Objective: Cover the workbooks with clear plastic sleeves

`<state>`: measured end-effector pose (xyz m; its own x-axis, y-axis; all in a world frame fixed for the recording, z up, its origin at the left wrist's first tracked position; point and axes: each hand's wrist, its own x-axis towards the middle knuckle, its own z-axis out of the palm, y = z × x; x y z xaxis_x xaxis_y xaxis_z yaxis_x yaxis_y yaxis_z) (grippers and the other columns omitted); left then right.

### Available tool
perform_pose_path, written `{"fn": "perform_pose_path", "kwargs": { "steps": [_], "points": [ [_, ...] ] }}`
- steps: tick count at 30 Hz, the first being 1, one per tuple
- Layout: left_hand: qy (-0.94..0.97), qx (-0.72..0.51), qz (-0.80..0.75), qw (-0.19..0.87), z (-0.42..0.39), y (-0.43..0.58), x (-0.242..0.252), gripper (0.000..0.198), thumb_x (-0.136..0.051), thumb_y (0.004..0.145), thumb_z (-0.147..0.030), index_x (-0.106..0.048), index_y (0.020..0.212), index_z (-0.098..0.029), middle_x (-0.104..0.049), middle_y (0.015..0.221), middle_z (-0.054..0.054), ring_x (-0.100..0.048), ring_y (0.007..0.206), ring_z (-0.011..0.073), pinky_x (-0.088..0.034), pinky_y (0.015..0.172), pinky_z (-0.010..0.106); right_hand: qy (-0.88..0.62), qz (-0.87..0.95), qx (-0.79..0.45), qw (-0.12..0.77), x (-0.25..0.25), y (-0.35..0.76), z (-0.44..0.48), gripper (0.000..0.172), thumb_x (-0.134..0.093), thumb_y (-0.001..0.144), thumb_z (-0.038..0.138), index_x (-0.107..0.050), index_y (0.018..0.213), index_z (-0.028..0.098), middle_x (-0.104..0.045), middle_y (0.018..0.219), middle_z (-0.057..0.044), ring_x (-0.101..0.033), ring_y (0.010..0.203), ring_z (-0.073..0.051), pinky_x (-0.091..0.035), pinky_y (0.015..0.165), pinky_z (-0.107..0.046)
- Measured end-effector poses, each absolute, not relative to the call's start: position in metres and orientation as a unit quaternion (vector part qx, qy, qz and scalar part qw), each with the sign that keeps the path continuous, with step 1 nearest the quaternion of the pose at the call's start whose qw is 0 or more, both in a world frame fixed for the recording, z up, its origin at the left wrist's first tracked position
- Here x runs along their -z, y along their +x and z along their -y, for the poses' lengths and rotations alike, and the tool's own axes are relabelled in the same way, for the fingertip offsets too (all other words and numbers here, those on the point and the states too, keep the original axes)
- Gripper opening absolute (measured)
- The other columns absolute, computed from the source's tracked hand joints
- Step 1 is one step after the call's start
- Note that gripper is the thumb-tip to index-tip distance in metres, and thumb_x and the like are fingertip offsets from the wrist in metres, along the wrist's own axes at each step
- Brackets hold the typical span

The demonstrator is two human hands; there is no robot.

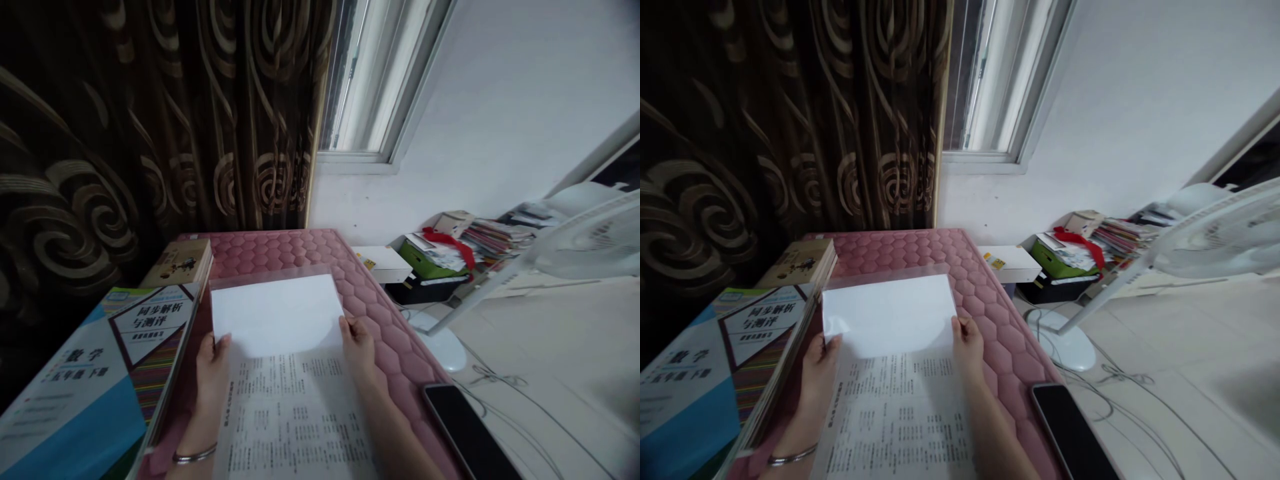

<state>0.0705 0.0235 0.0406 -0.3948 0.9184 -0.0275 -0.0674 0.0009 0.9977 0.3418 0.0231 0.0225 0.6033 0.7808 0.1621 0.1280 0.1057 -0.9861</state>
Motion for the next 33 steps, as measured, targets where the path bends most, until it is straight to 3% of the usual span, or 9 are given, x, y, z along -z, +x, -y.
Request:
{"fn": "perform_pose_path", "kwargs": {
  "steps": [3, 12, 20, 25, 30, 33],
  "points": [
    [0.366, -0.611, -0.577, 0.400, -0.024, 0.072, -0.045, 0.031, -0.071, 0.067, -0.043, -0.060, 0.082, -0.018, -0.061, 0.062, -0.004, -0.053, 0.052, 0.0119, -0.044, 0.047, 0.021, -0.643, 0.350, -0.214, 0.646, -0.017, 0.341, -0.025, 0.044, -0.062, 0.072, 0.064, -0.054, 0.068, 0.020, -0.058, 0.063, -0.001, -0.051, 0.058, -0.016, -0.043, 0.054, -0.029],
    [0.357, -0.608, -0.574, 0.416, -0.024, 0.071, -0.041, 0.028, -0.071, 0.069, -0.042, -0.058, 0.081, -0.020, -0.061, 0.063, -0.005, -0.053, 0.053, 0.0115, -0.043, 0.047, 0.020, -0.607, 0.314, -0.292, 0.668, -0.035, 0.336, -0.006, 0.027, -0.064, 0.077, 0.050, -0.050, 0.072, 0.027, -0.058, 0.066, 0.003, -0.052, 0.059, -0.018, -0.045, 0.054, -0.031],
    [0.361, -0.617, -0.569, 0.406, -0.023, 0.074, -0.050, 0.027, -0.071, 0.067, -0.041, -0.057, 0.074, -0.020, -0.058, 0.057, -0.006, -0.051, 0.049, 0.0110, -0.040, 0.044, 0.020, -0.601, 0.360, -0.296, 0.649, -0.032, 0.338, -0.007, 0.034, -0.062, 0.077, 0.059, -0.061, 0.073, 0.026, -0.063, 0.069, -0.001, -0.055, 0.062, -0.021, -0.045, 0.054, -0.033],
    [0.362, -0.618, -0.572, 0.400, -0.024, 0.077, -0.056, 0.027, -0.069, 0.068, -0.042, -0.059, 0.078, -0.020, -0.059, 0.060, -0.005, -0.052, 0.052, 0.0114, -0.041, 0.047, 0.021, -0.609, 0.340, -0.306, 0.648, -0.014, 0.338, -0.015, 0.038, -0.063, 0.076, 0.061, -0.056, 0.073, 0.023, -0.055, 0.059, 0.003, -0.049, 0.053, -0.017, -0.040, 0.048, -0.030],
    [0.365, -0.612, -0.582, 0.393, -0.030, 0.074, -0.049, 0.029, -0.068, 0.068, -0.044, -0.059, 0.081, -0.020, -0.060, 0.063, -0.004, -0.055, 0.058, 0.0129, -0.041, 0.051, 0.022, -0.631, 0.365, -0.238, 0.641, -0.015, 0.334, -0.018, 0.037, -0.061, 0.078, 0.060, -0.056, 0.074, 0.023, -0.057, 0.063, 0.002, -0.051, 0.058, -0.019, -0.044, 0.054, -0.032],
    [0.343, -0.638, -0.578, 0.377, -0.032, 0.067, -0.042, 0.036, -0.073, 0.061, -0.043, -0.058, 0.084, -0.021, -0.062, 0.072, -0.005, -0.057, 0.065, 0.0138, -0.046, 0.058, 0.023, -0.626, 0.376, -0.222, 0.646, -0.018, 0.333, -0.016, 0.034, -0.060, 0.079, 0.058, -0.055, 0.074, 0.025, -0.057, 0.064, 0.002, -0.051, 0.059, -0.020, -0.044, 0.055, -0.033]
  ]
}}
